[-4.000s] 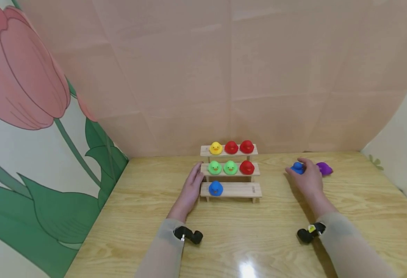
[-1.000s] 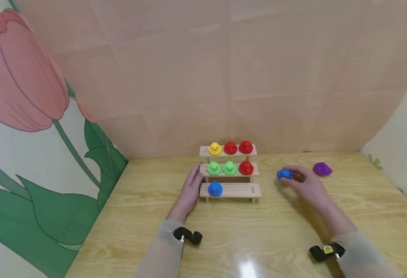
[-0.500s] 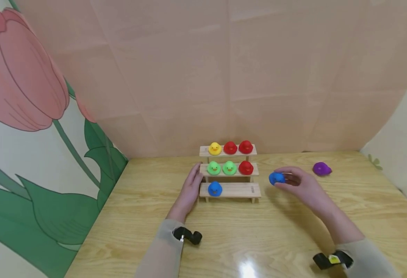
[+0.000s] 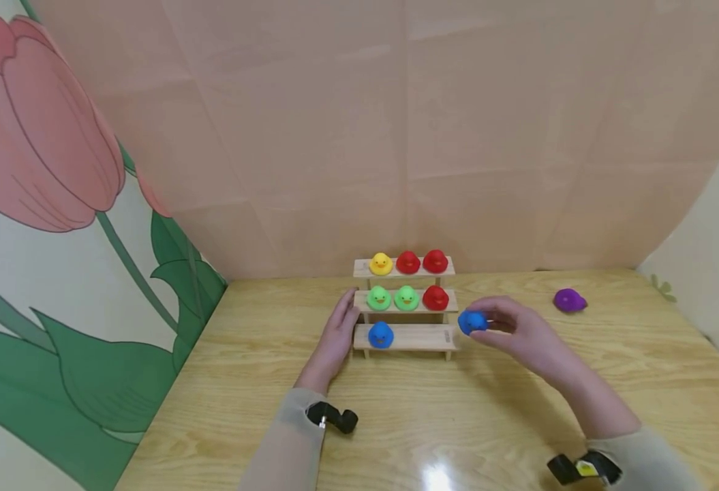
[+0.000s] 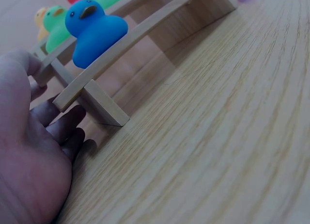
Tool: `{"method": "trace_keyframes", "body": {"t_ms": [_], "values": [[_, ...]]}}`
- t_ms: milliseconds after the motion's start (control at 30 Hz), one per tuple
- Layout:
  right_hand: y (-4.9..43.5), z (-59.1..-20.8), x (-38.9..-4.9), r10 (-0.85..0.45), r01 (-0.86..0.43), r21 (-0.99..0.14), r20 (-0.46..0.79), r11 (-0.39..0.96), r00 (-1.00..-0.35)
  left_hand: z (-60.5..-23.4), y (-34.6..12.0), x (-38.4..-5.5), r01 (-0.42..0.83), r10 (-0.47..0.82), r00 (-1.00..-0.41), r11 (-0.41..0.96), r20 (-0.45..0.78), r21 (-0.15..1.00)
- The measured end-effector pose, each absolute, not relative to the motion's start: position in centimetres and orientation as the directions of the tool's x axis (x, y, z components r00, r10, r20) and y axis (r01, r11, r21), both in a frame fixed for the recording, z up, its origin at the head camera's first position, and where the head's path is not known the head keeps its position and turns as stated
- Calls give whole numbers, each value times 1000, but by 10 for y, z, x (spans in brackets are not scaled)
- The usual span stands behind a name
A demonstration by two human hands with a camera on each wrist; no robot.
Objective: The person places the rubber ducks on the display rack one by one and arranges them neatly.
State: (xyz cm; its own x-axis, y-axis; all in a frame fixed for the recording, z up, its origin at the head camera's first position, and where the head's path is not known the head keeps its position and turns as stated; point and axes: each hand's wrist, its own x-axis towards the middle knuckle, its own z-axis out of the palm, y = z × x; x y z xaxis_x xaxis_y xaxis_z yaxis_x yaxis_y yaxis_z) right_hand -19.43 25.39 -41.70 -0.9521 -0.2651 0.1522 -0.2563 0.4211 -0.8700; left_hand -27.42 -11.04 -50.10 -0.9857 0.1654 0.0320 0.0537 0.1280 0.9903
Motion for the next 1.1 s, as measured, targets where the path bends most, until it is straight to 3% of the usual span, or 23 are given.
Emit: {"method": "trace_keyframes", "body": {"t_ms": [367,733,1100], "values": [[230,-417,-195,-314,-307,-835,171,458,-934,-501,-111,-275,60,159,-986,128,40,990],[200,-428,-198,-341,-344,-844,208,412,-917,-499,-110,-273,58,161,-986,129,37,990],[174,-435,-203,-309,-314,-853,192,417,-932,-499,-109,-273,75,158,-986,134,54,988]]}}
